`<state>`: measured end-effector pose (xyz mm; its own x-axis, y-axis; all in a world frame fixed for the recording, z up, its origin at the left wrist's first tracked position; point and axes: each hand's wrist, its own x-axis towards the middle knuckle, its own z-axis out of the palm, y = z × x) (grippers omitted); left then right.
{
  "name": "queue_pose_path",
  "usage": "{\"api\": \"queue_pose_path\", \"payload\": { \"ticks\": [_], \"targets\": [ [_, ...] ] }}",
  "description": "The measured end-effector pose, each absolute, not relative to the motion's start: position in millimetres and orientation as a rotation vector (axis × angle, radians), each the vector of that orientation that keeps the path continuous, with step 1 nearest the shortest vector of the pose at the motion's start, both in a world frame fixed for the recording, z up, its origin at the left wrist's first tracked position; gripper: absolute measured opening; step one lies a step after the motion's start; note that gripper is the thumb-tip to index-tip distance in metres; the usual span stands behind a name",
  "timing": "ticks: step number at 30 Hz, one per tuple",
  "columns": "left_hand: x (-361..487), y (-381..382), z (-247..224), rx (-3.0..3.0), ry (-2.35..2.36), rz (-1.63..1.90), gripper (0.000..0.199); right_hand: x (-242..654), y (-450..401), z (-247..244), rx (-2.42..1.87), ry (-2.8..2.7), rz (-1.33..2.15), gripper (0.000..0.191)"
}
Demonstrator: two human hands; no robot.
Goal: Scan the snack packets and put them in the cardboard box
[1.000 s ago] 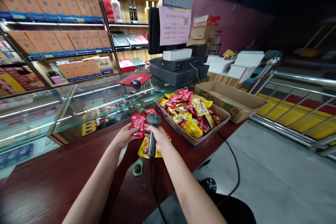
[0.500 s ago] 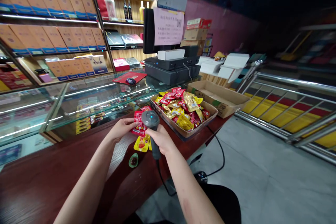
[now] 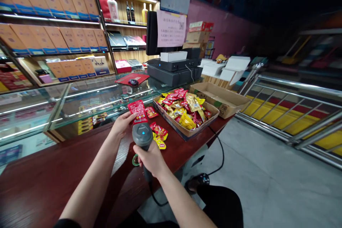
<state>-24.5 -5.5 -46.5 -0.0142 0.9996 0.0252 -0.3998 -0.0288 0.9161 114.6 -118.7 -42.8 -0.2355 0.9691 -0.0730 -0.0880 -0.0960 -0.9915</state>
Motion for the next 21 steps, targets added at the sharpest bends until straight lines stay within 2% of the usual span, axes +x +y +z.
{"api": "queue_pose_path", "payload": {
  "ticks": [21],
  "targets": [
    [-23.5,-7.5,-43.7,0.905,0.871,1.365,0.038,102.3,-118.0,-48.6,-1.131,-1.215,1.375,0.025]
  ]
}}
